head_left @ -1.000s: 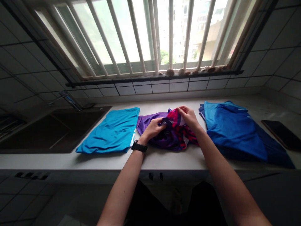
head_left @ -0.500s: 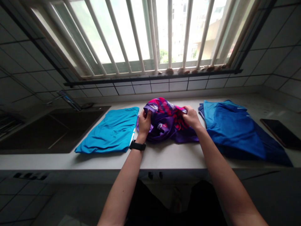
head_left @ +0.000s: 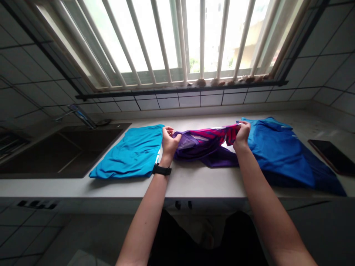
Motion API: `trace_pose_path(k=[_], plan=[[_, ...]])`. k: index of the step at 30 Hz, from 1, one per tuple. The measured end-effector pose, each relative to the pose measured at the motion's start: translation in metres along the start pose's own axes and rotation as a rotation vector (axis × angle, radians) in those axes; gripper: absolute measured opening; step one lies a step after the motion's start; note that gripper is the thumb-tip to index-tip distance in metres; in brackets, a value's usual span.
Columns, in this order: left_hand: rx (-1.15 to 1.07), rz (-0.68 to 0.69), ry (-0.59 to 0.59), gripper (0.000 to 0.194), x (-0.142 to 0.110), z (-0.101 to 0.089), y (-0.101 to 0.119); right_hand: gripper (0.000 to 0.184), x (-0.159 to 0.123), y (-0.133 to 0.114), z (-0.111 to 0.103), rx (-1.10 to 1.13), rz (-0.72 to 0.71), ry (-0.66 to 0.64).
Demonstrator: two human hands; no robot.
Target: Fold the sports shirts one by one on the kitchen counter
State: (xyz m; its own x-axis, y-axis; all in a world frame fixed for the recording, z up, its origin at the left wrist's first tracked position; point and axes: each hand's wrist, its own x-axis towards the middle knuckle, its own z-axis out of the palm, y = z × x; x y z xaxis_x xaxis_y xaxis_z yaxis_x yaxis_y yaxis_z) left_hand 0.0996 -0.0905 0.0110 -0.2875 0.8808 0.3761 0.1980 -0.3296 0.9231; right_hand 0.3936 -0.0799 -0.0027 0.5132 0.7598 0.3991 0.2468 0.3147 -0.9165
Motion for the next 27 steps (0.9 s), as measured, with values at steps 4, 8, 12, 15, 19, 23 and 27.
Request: trace_pose_path(k=[4, 8, 12, 15, 19, 23, 27], plan=[[-0.135, 0.049, -0.185, 0.039, -0.004, 0.001, 0.001, 0.033, -0.015, -0.026, 0.004, -0.054, -0.186, 0.051], [-0.210, 0.082, -0.396, 0.037, -0.010, 0.002, 0.003, 0.053, -0.042, -0.045, 0.021, -0.036, -0.269, -0.641], [-0.307, 0.141, -0.535, 0.041, -0.013, 0.002, 0.008, 0.066, -0.057, -0.046, 0.031, -0.073, -0.201, -0.969], [-0.312, 0.145, -0.493, 0.046, -0.013, 0.000, 0.011, 0.037, -0.057, -0.050, 0.031, -0.024, -0.143, -1.039], [-0.156, 0.025, -0.586, 0.047, -0.013, -0.007, 0.016, 0.023, -0.052, -0.063, 0.027, 0.166, -0.067, -0.835], [0.013, 0.070, -0.863, 0.042, -0.017, -0.009, 0.021, 0.047, -0.050, -0.071, 0.021, 0.386, 0.054, -0.615], [0.110, 0.214, -0.846, 0.029, -0.018, -0.004, 0.016, 0.049, -0.052, -0.077, 0.014, 0.523, 0.160, -0.612]])
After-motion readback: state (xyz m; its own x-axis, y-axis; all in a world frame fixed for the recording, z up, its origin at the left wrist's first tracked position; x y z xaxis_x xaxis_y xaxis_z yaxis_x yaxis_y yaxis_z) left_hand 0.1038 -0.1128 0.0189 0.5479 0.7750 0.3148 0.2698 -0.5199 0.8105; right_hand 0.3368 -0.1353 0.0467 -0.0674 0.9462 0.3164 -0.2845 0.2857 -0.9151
